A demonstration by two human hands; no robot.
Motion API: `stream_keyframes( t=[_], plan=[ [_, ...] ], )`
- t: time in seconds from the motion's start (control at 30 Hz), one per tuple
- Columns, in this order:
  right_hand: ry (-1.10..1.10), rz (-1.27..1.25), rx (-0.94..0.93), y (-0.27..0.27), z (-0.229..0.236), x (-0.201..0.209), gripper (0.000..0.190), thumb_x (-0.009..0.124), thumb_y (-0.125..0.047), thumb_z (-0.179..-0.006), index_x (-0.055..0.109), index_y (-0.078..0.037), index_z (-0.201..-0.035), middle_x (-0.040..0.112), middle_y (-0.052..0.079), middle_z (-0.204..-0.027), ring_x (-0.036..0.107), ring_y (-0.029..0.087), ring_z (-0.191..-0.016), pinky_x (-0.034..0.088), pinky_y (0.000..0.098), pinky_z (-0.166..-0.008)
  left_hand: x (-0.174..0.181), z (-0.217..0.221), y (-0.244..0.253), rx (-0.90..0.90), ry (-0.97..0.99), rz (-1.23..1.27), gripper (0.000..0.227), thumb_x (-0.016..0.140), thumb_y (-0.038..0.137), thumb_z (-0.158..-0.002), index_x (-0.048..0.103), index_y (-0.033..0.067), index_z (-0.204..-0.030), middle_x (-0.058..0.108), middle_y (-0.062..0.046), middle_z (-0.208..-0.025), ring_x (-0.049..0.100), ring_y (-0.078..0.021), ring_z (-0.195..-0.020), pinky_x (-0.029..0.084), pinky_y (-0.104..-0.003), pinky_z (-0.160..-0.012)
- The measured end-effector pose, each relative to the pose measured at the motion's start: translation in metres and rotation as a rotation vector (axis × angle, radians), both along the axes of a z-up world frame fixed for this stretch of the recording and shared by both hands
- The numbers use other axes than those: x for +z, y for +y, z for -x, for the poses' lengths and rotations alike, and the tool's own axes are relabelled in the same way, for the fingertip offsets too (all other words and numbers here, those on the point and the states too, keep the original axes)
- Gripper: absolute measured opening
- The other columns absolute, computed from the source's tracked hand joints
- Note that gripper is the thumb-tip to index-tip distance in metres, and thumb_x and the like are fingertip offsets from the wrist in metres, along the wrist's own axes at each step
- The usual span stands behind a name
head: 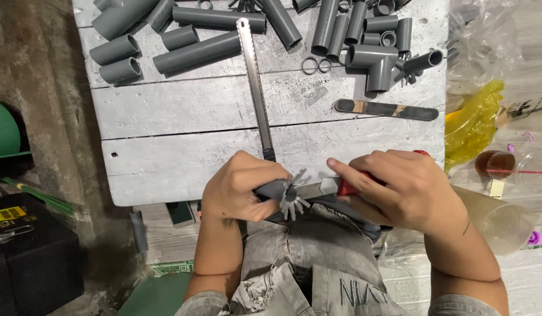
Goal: Trimming and cleaning the edges of a gear-shaped PVC component using a utility knife.
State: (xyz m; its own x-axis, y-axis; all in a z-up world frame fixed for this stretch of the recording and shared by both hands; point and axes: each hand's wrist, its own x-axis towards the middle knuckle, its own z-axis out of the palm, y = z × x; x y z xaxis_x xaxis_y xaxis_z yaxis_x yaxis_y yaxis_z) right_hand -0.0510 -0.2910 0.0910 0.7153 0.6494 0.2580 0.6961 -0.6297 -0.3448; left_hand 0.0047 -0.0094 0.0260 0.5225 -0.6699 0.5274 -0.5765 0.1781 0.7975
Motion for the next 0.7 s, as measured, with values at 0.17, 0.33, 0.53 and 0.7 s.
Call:
stream_keyframes(
  t=[0.17, 0.33, 0.53, 0.7],
  plan=[
    [-0.135, 0.083, -0.183, -0.018, 0.010, -0.020, 0.048, 0.070, -0.026, -0.104, 0.057, -0.002, -0.143, 0.069, 0.008, -0.086, 0.058, 0.015, -0.063, 0.046, 0.0275, -0.048, -0.006, 0.000, 0.002, 0.075, 0.001, -0.015, 0.015, 0.063, 0.010, -0.094, 0.064, -0.0032, -0.087, 0.055, -0.002, -0.066, 0.047, -0.0120, -0.049, 0.032, -0.025, -0.041],
    [-0.146, -0.015, -0.233, -0.012, 0.031, -0.050, 0.052, 0.068, -0.026, -0.106, 0.049, -0.005, -0.150, 0.070, 0.005, -0.084, 0.060, 0.012, -0.062, 0.049, 0.0226, -0.047, -0.010, 0.003, -0.005, 0.124, -0.029, -0.004, 0.015, 0.057, 0.013, -0.093, 0.058, -0.0008, -0.088, 0.055, -0.005, -0.073, 0.048, -0.0156, -0.056, 0.036, -0.026, -0.042],
    [-0.099, -0.008, -0.234, 0.015, 0.028, -0.018, 0.050, 0.066, -0.030, -0.102, 0.056, -0.002, -0.143, 0.067, 0.010, -0.092, 0.061, 0.021, -0.071, 0.049, 0.0347, -0.057, 0.003, 0.006, -0.013, 0.189, -0.090, -0.098, 0.004, 0.054, -0.005, -0.089, 0.052, -0.0049, -0.093, 0.046, -0.009, -0.074, 0.044, -0.0223, -0.060, 0.034, -0.032, -0.051],
    [-0.107, 0.004, -0.235, 0.018, 0.024, -0.012, 0.047, 0.064, -0.029, -0.103, 0.057, -0.003, -0.141, 0.068, 0.009, -0.093, 0.060, 0.022, -0.069, 0.045, 0.0350, -0.054, 0.007, 0.005, -0.015, 0.201, -0.114, -0.060, 0.020, 0.049, -0.016, -0.077, 0.051, -0.0111, -0.096, 0.047, -0.015, -0.076, 0.046, -0.0286, -0.062, 0.039, -0.037, -0.054]
  ],
)
